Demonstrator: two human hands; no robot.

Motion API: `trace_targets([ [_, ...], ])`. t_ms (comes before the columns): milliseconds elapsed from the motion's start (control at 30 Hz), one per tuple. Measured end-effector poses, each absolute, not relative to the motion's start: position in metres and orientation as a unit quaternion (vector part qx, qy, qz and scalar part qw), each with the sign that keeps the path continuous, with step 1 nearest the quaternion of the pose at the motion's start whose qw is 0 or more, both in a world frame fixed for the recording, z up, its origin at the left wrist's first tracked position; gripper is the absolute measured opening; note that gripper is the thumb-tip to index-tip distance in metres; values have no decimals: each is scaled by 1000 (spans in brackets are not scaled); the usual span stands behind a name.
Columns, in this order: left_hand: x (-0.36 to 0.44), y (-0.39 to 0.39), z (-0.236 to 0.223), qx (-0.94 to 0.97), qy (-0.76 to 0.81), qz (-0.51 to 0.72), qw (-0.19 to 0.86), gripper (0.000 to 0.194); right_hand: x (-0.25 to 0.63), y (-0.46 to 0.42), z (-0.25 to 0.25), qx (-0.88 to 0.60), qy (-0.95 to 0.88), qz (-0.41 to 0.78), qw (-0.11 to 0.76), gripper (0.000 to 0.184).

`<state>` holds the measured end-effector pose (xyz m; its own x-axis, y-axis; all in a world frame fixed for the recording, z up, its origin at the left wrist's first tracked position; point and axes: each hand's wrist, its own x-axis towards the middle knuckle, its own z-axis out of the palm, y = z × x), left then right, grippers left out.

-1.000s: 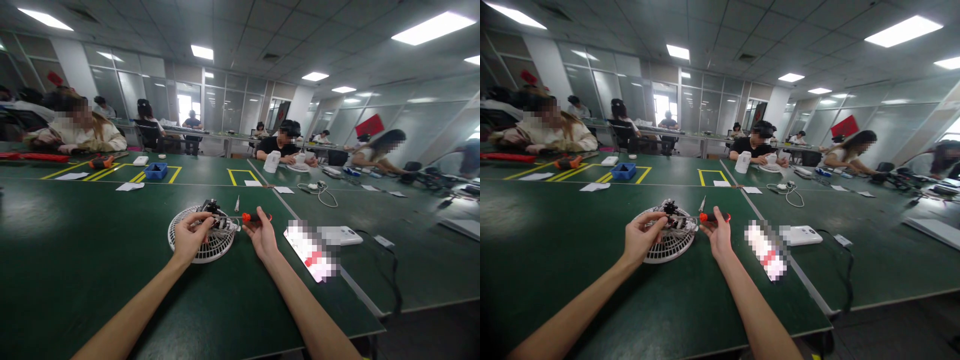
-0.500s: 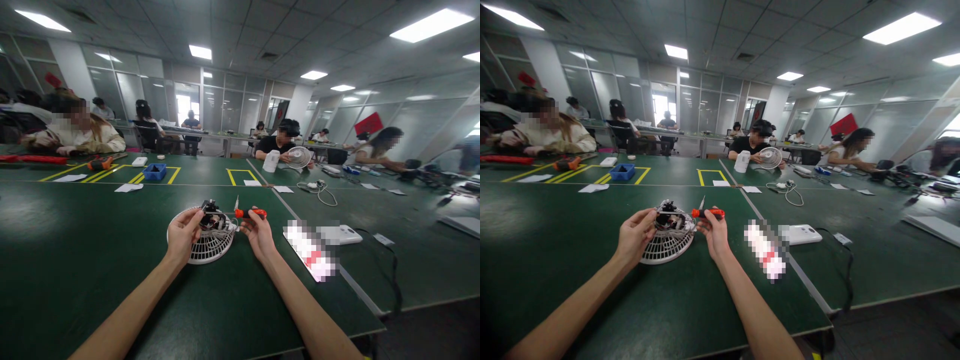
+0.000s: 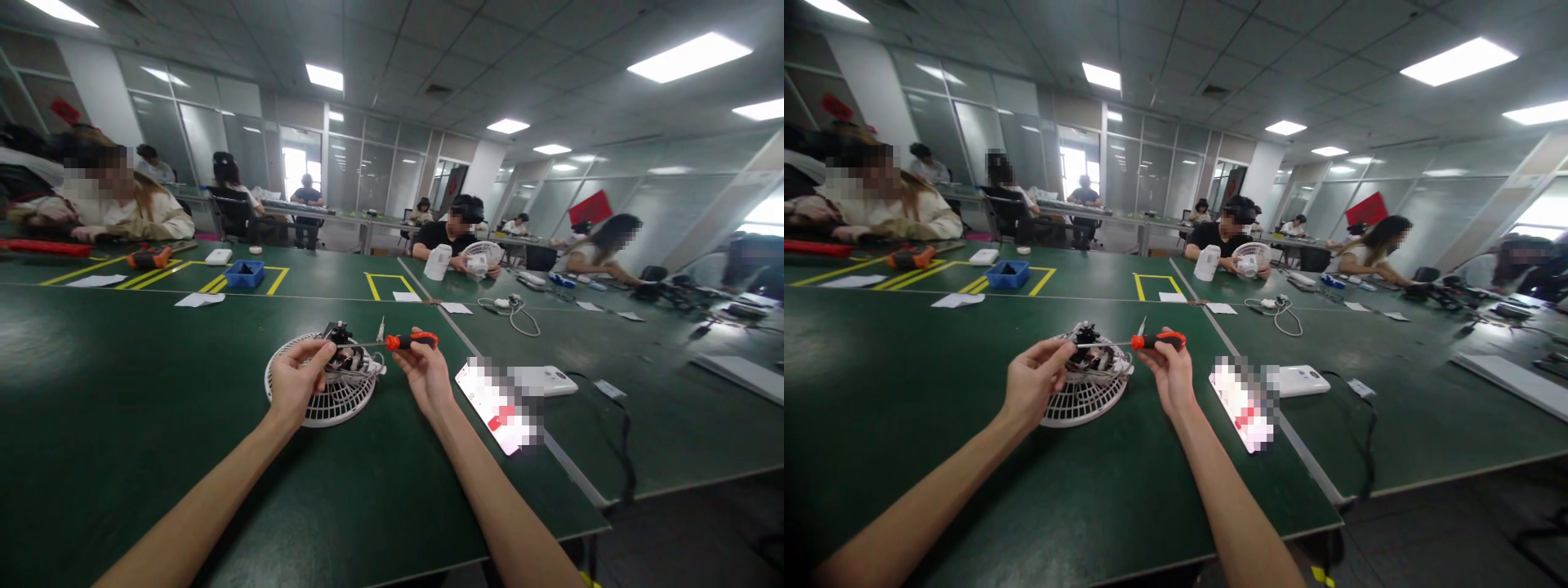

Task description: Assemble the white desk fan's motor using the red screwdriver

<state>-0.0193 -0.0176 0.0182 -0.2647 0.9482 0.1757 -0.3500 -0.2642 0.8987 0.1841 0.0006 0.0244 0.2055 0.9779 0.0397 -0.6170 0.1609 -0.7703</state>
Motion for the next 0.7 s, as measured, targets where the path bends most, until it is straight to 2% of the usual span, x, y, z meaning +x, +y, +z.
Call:
trace_targets([
  [400, -14, -25, 16, 477, 415, 650, 422, 35, 183, 3, 21, -353, -233, 549, 720, 24],
  [700, -12, -28, 18, 499, 410, 640, 417, 32, 187, 5, 22, -379, -230, 555, 703, 30],
])
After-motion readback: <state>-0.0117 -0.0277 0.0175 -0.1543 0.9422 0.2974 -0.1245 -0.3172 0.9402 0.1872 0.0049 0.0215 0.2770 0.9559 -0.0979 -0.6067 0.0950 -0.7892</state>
